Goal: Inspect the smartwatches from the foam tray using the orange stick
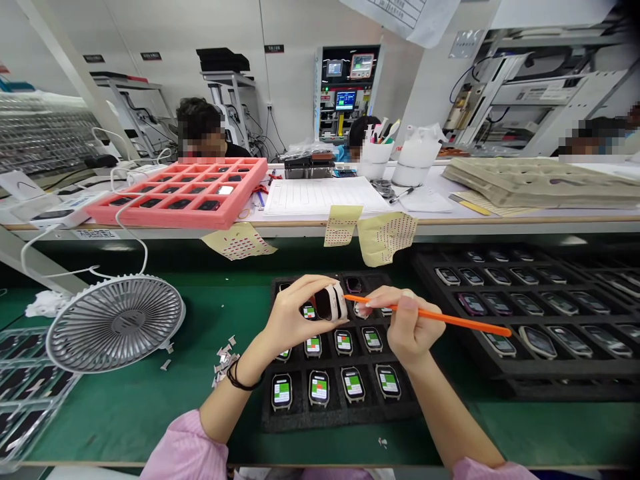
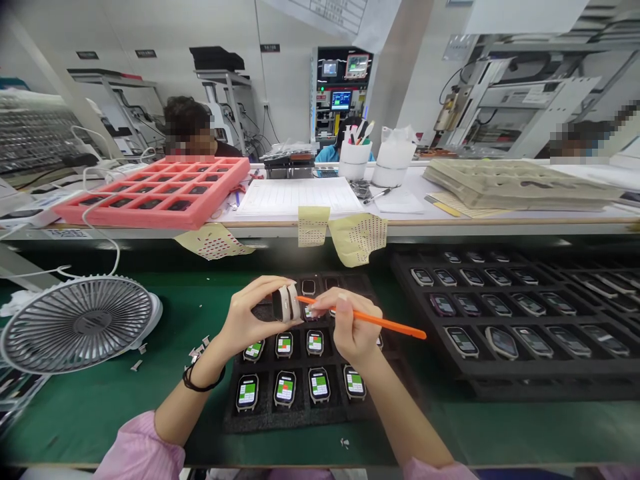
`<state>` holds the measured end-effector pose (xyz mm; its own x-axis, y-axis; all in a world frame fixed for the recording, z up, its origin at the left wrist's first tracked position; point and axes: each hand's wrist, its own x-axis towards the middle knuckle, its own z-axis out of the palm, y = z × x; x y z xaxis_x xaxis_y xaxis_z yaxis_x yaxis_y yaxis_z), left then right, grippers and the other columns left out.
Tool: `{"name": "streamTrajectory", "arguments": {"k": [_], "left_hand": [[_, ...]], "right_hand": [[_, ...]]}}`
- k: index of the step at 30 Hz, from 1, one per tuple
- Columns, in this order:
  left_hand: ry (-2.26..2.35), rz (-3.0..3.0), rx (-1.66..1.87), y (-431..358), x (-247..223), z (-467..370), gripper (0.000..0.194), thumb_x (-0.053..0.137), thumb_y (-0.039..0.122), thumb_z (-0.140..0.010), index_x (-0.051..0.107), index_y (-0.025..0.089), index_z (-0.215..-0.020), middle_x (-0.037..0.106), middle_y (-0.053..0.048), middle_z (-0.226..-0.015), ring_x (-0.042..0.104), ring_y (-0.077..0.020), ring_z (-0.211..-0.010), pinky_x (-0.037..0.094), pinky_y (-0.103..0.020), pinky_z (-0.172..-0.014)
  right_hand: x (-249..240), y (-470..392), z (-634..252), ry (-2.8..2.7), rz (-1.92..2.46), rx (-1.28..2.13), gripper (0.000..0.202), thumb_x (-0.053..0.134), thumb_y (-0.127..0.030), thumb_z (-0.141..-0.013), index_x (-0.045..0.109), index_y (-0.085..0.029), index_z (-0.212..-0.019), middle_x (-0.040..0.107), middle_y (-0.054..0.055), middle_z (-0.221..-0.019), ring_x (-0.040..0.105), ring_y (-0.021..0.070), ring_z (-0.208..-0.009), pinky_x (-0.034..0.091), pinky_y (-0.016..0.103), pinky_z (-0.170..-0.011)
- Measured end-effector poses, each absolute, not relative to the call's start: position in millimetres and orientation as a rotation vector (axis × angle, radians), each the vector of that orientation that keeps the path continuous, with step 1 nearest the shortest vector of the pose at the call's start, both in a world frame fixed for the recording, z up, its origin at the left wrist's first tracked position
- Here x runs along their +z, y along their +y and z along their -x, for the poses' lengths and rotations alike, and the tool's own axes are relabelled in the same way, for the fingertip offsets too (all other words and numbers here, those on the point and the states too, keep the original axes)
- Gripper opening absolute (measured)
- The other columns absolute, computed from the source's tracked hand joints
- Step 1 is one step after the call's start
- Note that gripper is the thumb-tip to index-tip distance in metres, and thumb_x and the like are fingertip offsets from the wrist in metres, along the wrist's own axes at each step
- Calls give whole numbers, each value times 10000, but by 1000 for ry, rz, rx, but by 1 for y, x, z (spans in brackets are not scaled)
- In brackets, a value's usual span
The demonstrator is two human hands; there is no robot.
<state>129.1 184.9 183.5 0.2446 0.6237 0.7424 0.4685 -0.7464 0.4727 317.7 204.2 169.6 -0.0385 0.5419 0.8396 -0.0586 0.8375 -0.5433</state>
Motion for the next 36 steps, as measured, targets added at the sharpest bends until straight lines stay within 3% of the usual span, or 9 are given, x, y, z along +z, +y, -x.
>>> {"name": "streamTrajectory", "arguments": {"k": [4, 10, 14, 17, 19, 21, 24, 27, 36], "left_hand": [[1064, -2337, 1528, 186, 183, -130, 408, 798, 258, -713, 644, 162, -1079, 706, -113, -1053, 677, -215, -941, 575, -343, -817], [1122, -2308, 1471, 186, 184, -129, 420, 796, 237, -704, 632, 171, -1084, 704, -103, -1052, 669, -210, -934, 561, -263, -644], [1238, -2373, 1430, 186, 183, -127, 415, 794, 266, -715, 627, 184, -1086, 699, -100, -1074, 654, -228, -972, 567, -327, -764], [1364, -2425, 1392, 187, 180, -126, 398, 758, 209, -736, 619, 191, -1109, 685, -88, -1069, 640, -235, -982, 557, -375, -832], [1382, -2394, 1374, 188, 177, -126, 387, 705, 146, -762, 607, 199, -1132, 659, -86, -1092, 633, -228, -1001, 567, -353, -797], [1329, -2316, 1365, 187, 177, -126, 404, 683, 129, -779, 586, 209, -1163, 627, -91, -1128, 628, -219, -1009, 574, -297, -702], [1197, -2195, 1375, 185, 181, -127, 438, 727, 196, -782, 563, 213, -1187, 597, -102, -1163, 627, -205, -983, 556, -239, -595], [1121, -2145, 1383, 182, 187, -126, 417, 743, 233, -783, 572, 211, -1163, 594, -104, -1167, 622, -201, -989, 569, -240, -617], [1117, -2135, 1372, 182, 187, -125, 413, 730, 190, -788, 577, 214, -1170, 592, -97, -1180, 621, -196, -999, 583, -254, -663]], "right_hand": [[168, 206, -317, -1555, 436, 490, 363, 384, -202, -998, 697, -211, -815, 694, 27, -664, 658, 166, -577, 525, 308, -503], [174, 207, -317, -1502, 483, 599, 350, 402, -301, -1004, 684, -212, -816, 712, 24, -678, 671, 164, -558, 550, 301, -506], [178, 210, -310, -1457, 623, 851, 291, 453, -381, -983, 591, -210, -792, 743, 40, -800, 720, 181, -709, 606, 325, -654], [175, 215, -300, -1537, 733, 1144, 316, 685, -409, -832, 452, -221, -732, 719, 49, -933, 700, 189, -795, 590, 324, -696], [173, 217, -295, -1572, 742, 1287, 455, 811, -380, -696, 382, -230, -712, 680, 9, -864, 646, 150, -684, 544, 272, -599], [171, 219, -293, -1562, 723, 1356, 508, 840, -361, -651, 351, -230, -690, 599, -48, -723, 541, 105, -565, 463, 233, -517], [174, 219, -294, -1485, 702, 1430, 491, 803, -352, -698, 330, -225, -671, 481, -83, -624, 423, 80, -514, 383, 217, -489], [177, 218, -297, -1431, 700, 1499, 496, 794, -353, -709, 316, -224, -679, 479, -75, -652, 399, 75, -521, 370, 219, -491], [175, 218, -297, -1415, 694, 1519, 502, 798, -399, -706, 326, -230, -690, 557, -37, -742, 558, 136, -660, 529, 289, -588]]}}
